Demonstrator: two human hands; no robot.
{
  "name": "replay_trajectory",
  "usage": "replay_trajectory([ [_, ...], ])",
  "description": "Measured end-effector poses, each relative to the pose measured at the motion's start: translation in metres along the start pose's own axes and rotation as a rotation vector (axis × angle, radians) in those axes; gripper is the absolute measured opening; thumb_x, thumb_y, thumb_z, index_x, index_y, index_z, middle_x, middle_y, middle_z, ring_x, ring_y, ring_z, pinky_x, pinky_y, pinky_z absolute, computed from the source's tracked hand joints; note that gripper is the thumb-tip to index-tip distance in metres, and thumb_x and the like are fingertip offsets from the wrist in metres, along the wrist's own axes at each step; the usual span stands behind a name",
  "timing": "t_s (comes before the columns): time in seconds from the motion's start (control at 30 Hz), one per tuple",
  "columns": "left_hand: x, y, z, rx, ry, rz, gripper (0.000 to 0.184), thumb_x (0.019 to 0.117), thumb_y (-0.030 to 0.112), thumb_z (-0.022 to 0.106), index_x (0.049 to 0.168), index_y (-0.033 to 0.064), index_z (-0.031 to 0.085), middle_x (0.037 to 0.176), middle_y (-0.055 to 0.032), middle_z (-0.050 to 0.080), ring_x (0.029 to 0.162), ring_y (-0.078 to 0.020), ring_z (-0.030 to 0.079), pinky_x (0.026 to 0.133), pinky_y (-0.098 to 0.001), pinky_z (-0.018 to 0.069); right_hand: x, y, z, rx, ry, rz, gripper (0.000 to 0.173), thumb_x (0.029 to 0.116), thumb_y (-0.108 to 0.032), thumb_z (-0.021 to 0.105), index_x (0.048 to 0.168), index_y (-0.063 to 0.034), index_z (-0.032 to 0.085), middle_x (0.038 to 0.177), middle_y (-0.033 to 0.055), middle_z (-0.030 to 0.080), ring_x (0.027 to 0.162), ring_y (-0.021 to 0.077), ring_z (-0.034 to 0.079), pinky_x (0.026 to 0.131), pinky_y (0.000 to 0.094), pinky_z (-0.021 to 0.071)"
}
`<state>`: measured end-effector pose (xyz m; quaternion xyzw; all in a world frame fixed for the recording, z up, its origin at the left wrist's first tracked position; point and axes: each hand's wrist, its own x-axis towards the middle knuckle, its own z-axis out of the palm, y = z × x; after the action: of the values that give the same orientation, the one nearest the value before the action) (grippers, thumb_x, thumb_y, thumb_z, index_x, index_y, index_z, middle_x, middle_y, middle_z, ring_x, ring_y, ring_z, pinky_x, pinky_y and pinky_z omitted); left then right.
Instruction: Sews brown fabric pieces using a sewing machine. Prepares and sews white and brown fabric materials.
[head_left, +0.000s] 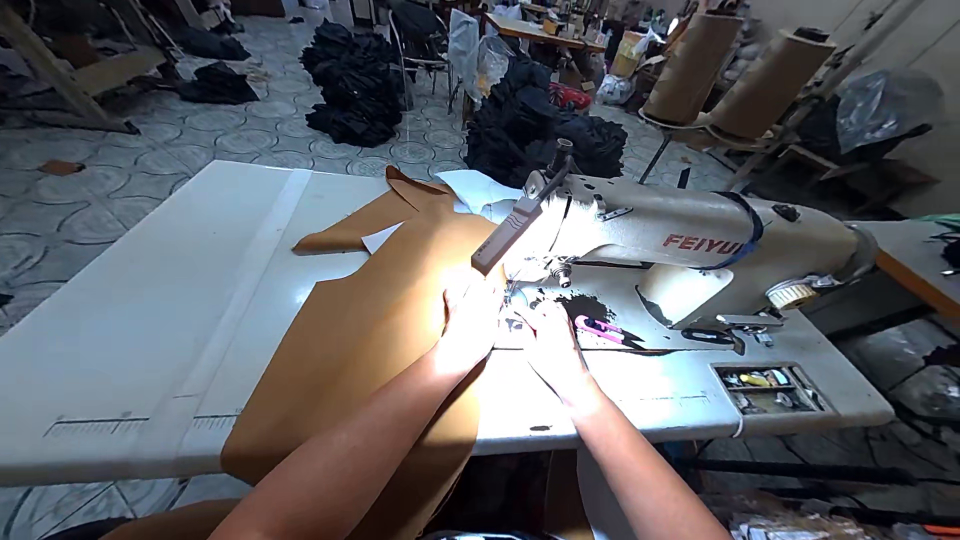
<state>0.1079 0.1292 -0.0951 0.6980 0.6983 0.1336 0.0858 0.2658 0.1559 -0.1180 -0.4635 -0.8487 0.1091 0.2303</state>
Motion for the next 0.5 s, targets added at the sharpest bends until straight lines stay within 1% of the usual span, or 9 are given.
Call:
replay_trajectory([
  [0.07, 0.001, 0.002, -0.003, 0.006, 0.002, -0.022, 0.032, 0.0995, 0.011, 0.057, 0.129, 0.0114, 0.069, 0.134, -0.0126, 0.061, 0.130, -0.0362, 0.052, 0.100, -0.0613, 0.0424, 0.001, 0.001, 0.001, -0.017, 0.032, -0.023, 0.031, 0.0985, -0.016, 0.054, 0.120, -0.0122, 0.077, 0.113, 0.0195, 0.070, 0.117, 0.0347, 0.063, 0.106, 0.0479, 0.0472],
  [0.2, 0.002, 0.003, -0.005, -0.007, -0.055, -0.020, 0.039, 0.1014, 0.014, 0.053, 0.139, 0.0116, 0.061, 0.144, -0.0106, 0.056, 0.138, -0.0355, 0.046, 0.104, -0.0618, 0.0387, 0.002, 0.007, 0.006, -0.024, 0.086, -0.072, 0.031, 0.0982, -0.016, 0.055, 0.118, -0.0100, 0.078, 0.111, 0.0184, 0.071, 0.115, 0.0343, 0.063, 0.108, 0.0473, 0.0456],
  [0.27, 0.001, -0.002, -0.007, -0.056, -0.089, 0.026, 0.044, 0.1051, 0.019, 0.046, 0.148, 0.0103, 0.053, 0.153, -0.0120, 0.049, 0.145, -0.0356, 0.039, 0.109, -0.0631, 0.0340, 0.001, 0.009, 0.007, -0.033, 0.100, -0.077, 0.031, 0.0981, -0.016, 0.055, 0.119, -0.0097, 0.077, 0.115, 0.0197, 0.070, 0.118, 0.0354, 0.062, 0.110, 0.0474, 0.0451],
  [0.33, -0.009, -0.013, -0.018, -0.142, -0.176, 0.052, 0.052, 0.1091, 0.031, 0.038, 0.157, 0.0128, 0.041, 0.164, -0.0099, 0.037, 0.153, -0.0317, 0.029, 0.119, -0.0608, 0.0231, 0.001, 0.007, 0.007, -0.029, 0.103, -0.069, 0.032, 0.0975, -0.015, 0.055, 0.120, -0.0081, 0.077, 0.116, 0.0212, 0.070, 0.120, 0.0372, 0.061, 0.110, 0.0485, 0.0448],
  [0.37, -0.022, -0.017, -0.028, -0.192, -0.220, 0.042, 0.055, 0.1098, 0.036, 0.037, 0.160, 0.0129, 0.036, 0.166, -0.0104, 0.032, 0.155, -0.0309, 0.026, 0.123, -0.0589, 0.0202, 0.000, 0.006, 0.006, -0.033, 0.105, -0.065, 0.032, 0.0976, -0.015, 0.055, 0.120, -0.0072, 0.076, 0.116, 0.0215, 0.070, 0.120, 0.0374, 0.062, 0.109, 0.0484, 0.0453],
  [0.4, -0.041, -0.018, -0.042, -0.229, -0.224, 0.002, 0.055, 0.1090, 0.037, 0.041, 0.157, 0.0103, 0.040, 0.163, -0.0134, 0.038, 0.152, -0.0321, 0.033, 0.122, -0.0563, 0.0248, 0.000, 0.005, 0.006, -0.035, 0.096, -0.050, 0.032, 0.0977, -0.015, 0.055, 0.120, -0.0068, 0.076, 0.114, 0.0205, 0.070, 0.119, 0.0364, 0.062, 0.109, 0.0475, 0.0453],
  [0.43, -0.064, -0.017, -0.059, -0.238, -0.222, -0.067, 0.051, 0.1084, 0.035, 0.045, 0.150, 0.0049, 0.049, 0.152, -0.0195, 0.049, 0.144, -0.0363, 0.044, 0.118, -0.0559, 0.0325, -0.001, 0.004, 0.005, -0.035, 0.082, -0.033, 0.031, 0.0986, -0.016, 0.055, 0.120, -0.0070, 0.076, 0.115, 0.0196, 0.070, 0.119, 0.0354, 0.062, 0.110, 0.0470, 0.0452],
  [0.47, -0.085, -0.017, -0.074, -0.182, -0.258, -0.140, 0.049, 0.1081, 0.035, 0.047, 0.142, 0.0004, 0.055, 0.141, -0.0240, 0.057, 0.135, -0.0401, 0.052, 0.112, -0.0570, 0.0389, -0.001, 0.003, 0.004, -0.038, 0.071, -0.023, 0.031, 0.0994, -0.016, 0.055, 0.121, -0.0078, 0.076, 0.117, 0.0191, 0.070, 0.120, 0.0347, 0.062, 0.111, 0.0465, 0.0449],
  [0.5, -0.103, -0.016, -0.093, -0.096, -0.362, -0.227, 0.051, 0.1088, 0.037, 0.047, 0.138, -0.0035, 0.057, 0.135, -0.0276, 0.060, 0.129, -0.0437, 0.056, 0.107, -0.0590, 0.0418, -0.002, 0.002, 0.004, -0.040, 0.074, -0.030, 0.032, 0.0992, -0.016, 0.054, 0.122, -0.0080, 0.075, 0.118, 0.0195, 0.070, 0.121, 0.0350, 0.062, 0.110, 0.0469, 0.0451],
])
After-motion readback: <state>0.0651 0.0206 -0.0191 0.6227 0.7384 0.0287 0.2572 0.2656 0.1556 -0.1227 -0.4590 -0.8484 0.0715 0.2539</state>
